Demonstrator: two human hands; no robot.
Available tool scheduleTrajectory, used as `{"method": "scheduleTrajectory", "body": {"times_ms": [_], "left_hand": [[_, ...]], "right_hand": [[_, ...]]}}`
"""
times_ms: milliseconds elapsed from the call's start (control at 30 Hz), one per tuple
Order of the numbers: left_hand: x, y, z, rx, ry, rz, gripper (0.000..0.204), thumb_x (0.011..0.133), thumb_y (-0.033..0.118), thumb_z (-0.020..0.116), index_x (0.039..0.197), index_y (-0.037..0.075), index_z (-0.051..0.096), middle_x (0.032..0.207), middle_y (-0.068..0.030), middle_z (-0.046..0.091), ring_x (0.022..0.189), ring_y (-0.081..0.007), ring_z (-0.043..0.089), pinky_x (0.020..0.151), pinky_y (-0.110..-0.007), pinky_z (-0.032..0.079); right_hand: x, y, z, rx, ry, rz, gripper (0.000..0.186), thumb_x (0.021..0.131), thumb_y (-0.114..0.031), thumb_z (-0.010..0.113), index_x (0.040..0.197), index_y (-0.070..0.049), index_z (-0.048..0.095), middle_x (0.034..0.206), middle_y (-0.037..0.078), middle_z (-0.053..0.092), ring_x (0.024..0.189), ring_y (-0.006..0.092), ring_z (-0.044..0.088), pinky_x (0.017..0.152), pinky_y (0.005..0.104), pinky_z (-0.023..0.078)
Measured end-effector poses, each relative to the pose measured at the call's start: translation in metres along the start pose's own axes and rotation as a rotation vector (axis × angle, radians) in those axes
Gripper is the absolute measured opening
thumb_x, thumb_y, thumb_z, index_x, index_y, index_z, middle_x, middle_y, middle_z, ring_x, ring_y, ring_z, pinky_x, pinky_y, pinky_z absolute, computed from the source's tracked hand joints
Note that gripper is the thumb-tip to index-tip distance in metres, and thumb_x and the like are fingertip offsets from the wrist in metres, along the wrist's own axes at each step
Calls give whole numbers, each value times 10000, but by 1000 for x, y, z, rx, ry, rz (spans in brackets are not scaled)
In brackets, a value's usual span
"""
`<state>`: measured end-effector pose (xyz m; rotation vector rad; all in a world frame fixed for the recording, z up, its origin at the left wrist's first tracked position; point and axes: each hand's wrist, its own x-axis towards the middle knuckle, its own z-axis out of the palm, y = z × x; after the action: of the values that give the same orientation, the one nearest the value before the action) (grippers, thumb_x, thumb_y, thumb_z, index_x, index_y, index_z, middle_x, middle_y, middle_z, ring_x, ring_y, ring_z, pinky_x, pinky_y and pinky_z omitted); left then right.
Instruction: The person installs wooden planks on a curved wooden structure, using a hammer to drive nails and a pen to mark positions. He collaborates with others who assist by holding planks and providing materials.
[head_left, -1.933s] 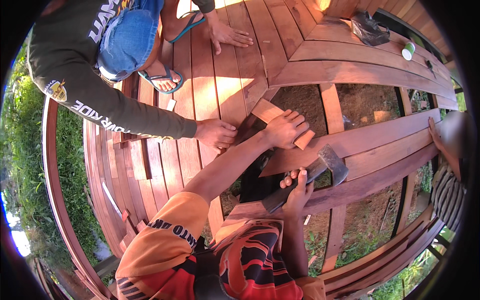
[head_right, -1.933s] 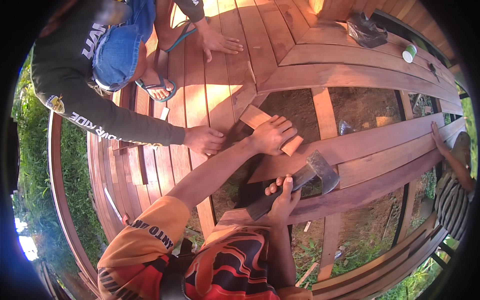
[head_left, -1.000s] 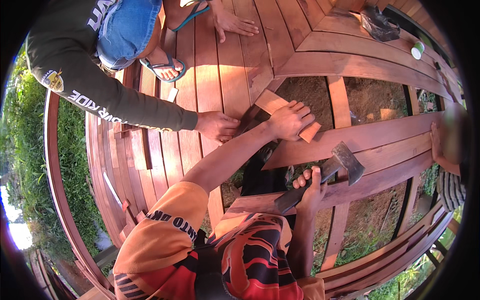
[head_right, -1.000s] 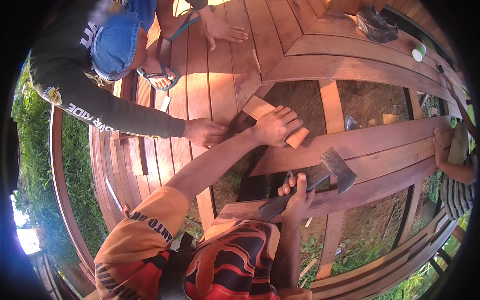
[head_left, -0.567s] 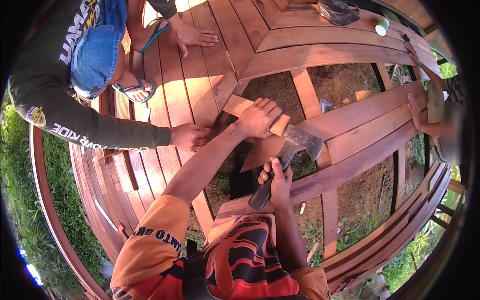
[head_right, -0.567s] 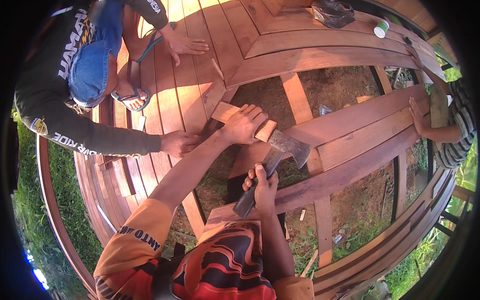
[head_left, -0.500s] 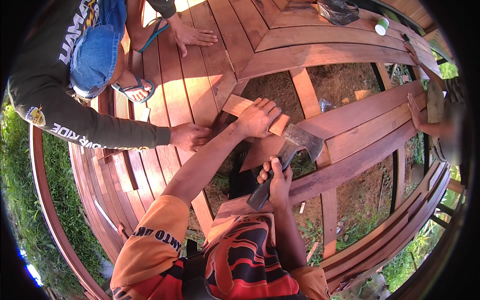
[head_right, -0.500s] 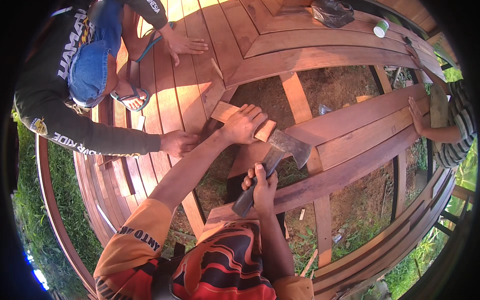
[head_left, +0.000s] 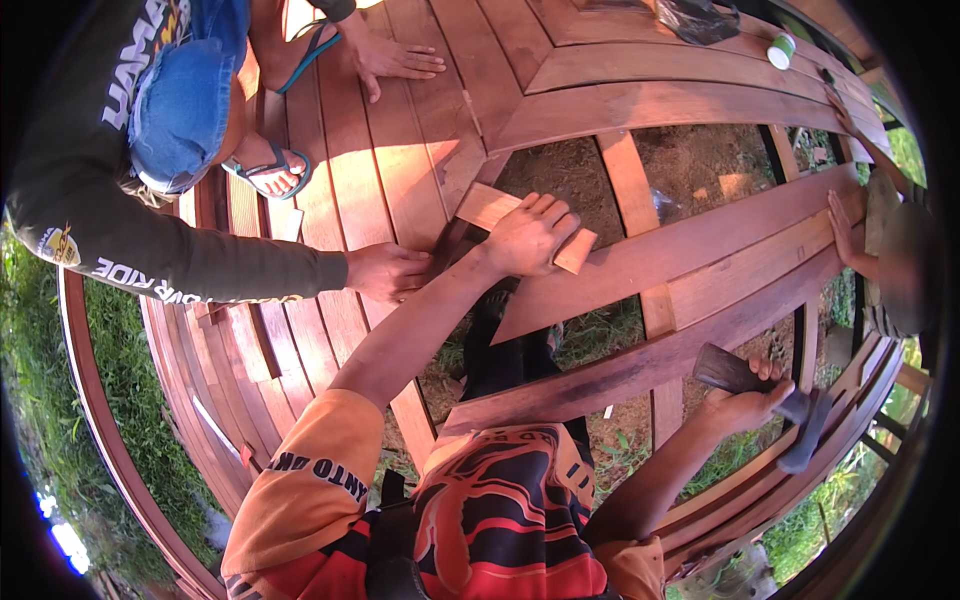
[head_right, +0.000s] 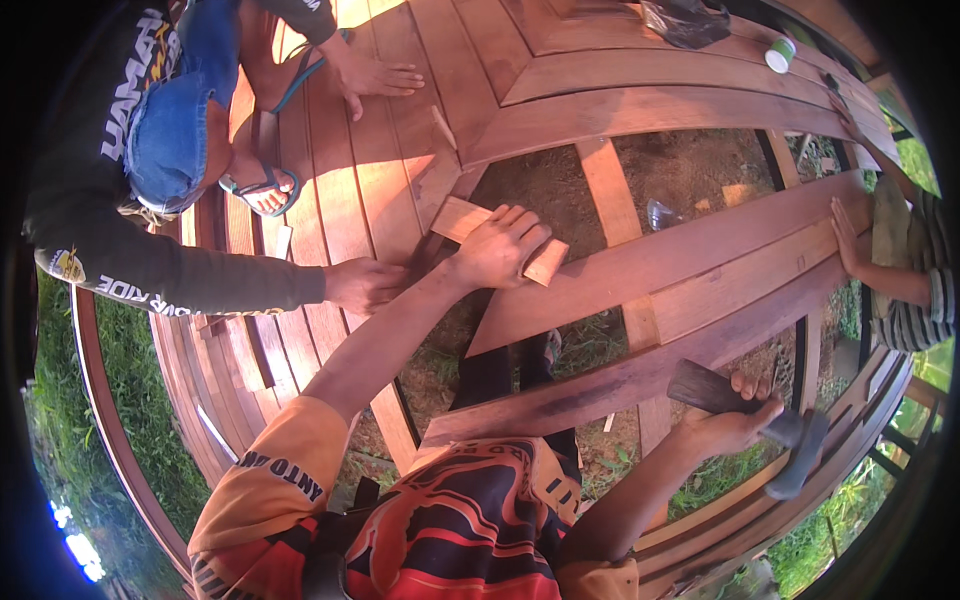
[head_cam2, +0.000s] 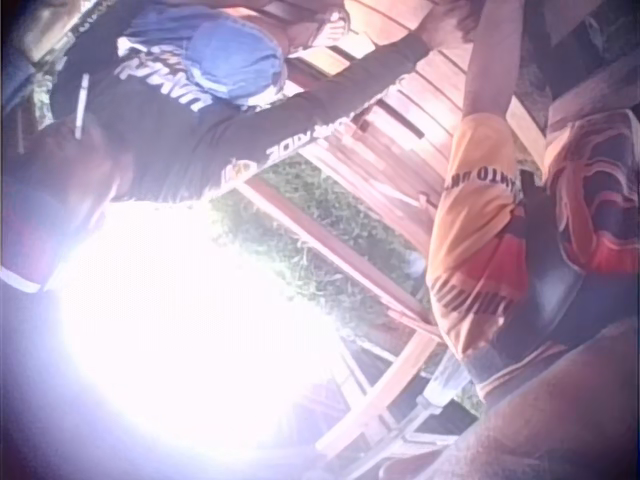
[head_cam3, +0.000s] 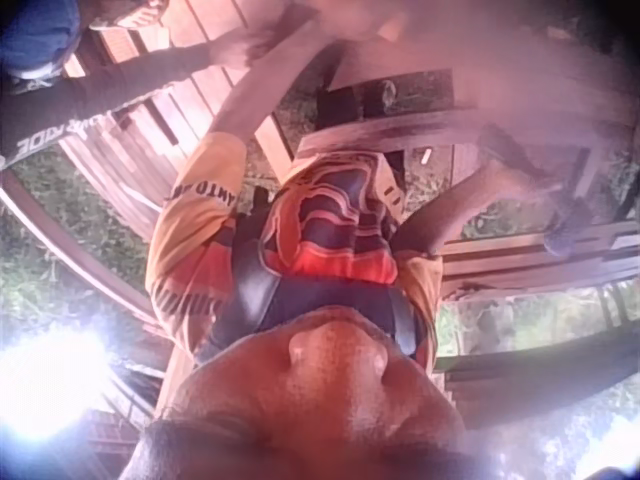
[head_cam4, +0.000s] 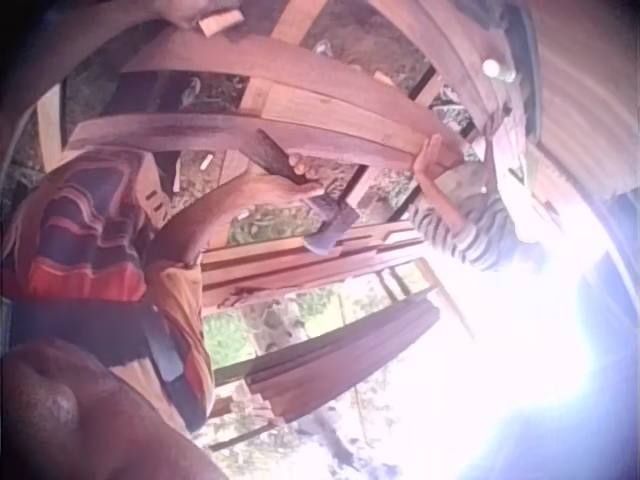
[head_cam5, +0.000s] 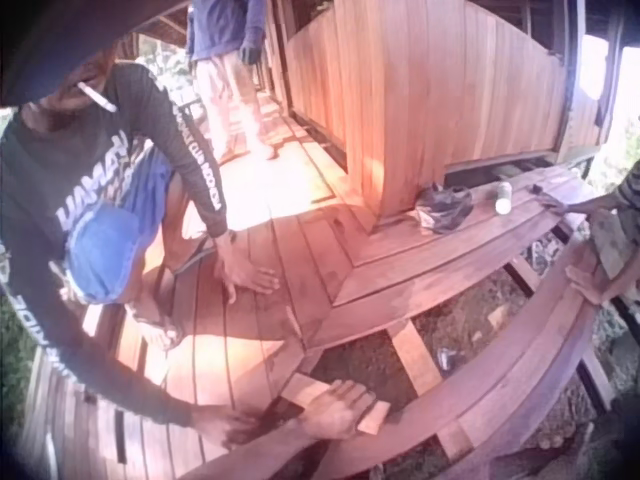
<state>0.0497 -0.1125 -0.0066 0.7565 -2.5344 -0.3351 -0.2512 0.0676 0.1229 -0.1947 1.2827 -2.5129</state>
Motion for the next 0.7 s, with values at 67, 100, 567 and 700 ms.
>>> {"method": "scheduleTrajectory", "body": {"times_ms": [67,100,567,700], "left_hand": [[4,2,-1,40,31,35,525,689,326,809,1102,63,621,982,-110,585,969,-302,599,858,-413,465],[7,1,-2,33,5,36,518,690,328,807,1095,63,621,978,-110,585,962,-303,600,855,-414,466],[5,1,-4,-20,21,5,576,671,391,851,1077,54,620,980,-114,595,957,-313,604,836,-422,478],[6,2,-4,-27,24,22,573,682,396,850,1084,55,624,981,-119,598,956,-315,605,840,-418,475]], "right_hand": [[-50,33,-10,-322,-74,45,225,1031,-255,611,931,-74,522,745,19,494,629,123,477,566,313,450],[-102,57,-11,-421,-150,293,214,1023,-242,619,934,-75,518,735,20,493,609,128,472,557,313,444],[-185,86,3,-138,-262,971,161,1033,-234,607,1011,-82,555,802,21,526,617,126,479,552,306,428],[-186,85,11,-196,-372,1143,154,1033,-218,603,995,-79,548,801,30,528,619,129,492,549,307,442]]}}
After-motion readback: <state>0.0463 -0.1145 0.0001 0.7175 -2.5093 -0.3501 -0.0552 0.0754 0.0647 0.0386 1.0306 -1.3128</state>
